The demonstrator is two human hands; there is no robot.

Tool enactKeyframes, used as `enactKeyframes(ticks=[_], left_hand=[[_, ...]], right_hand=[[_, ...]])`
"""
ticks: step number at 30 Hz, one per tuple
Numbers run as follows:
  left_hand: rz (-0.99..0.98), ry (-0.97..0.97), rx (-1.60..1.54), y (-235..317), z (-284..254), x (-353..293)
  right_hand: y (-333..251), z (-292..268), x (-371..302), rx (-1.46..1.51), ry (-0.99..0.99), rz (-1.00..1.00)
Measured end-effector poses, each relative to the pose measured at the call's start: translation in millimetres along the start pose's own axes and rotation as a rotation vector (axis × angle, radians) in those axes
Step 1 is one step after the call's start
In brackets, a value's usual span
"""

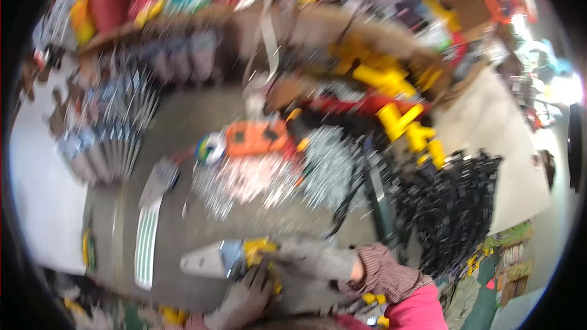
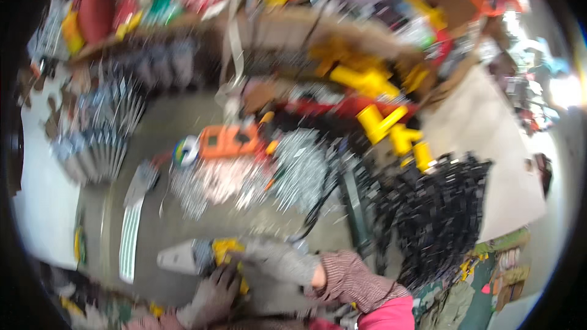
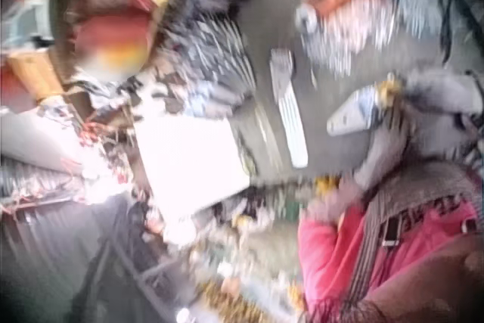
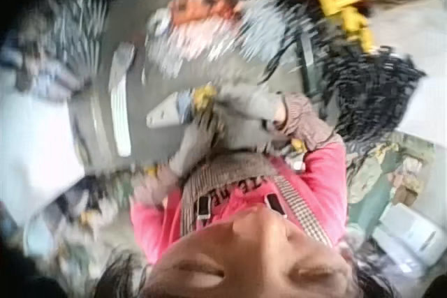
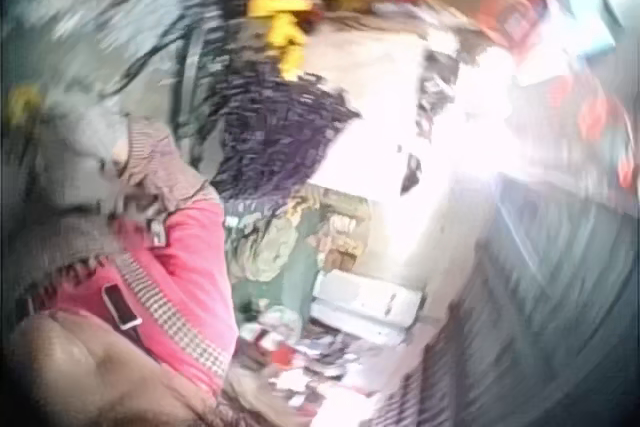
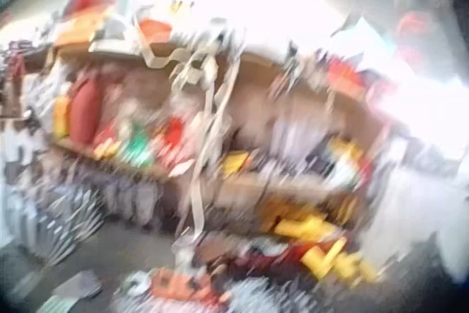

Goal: The person organizes metal components on the table, places electrical wiring and metal parts into a plastic housing, solders the connections using a soldering iron, and positions the wires inside the housing by hand.

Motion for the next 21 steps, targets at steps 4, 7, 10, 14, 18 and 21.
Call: enactKeyframes(ticks=[4, 7, 10, 14, 18, 21], left_hand=[[-0.021, 0.179, -0.023, -4, 14, -29], [0.005, 0.256, -0.046, -8, 28, -31], [0.027, 0.371, 0.025, -5, 42, -34], [0.091, 0.402, 0.031, -7, 44, -27], [0.293, 0.243, 0.463, 2, 76, -31], [0.362, 0.26, 0.674, 4, 88, -29]], right_hand=[[18, -141, 34, 0.35, 0.141, 0.223], [63, -291, 28, 0.008, 0.696, 0.125], [160, -428, -7, -0.166, 1.103, 0.333], [247, -527, -50, -0.814, 1.015, 0.924], [301, -550, -36, -0.836, 0.889, 1.074], [338, -567, -36, -0.851, 0.763, 1.157]])
Point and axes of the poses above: each hand's wrist, its own x-axis towards the middle knuckle, its own z-axis out of the palm, y = z × x, the point moved 9 cm from there along x, towards the middle knuckle, and after that the axes turned 4 degrees about x, right-handed, at the moved point
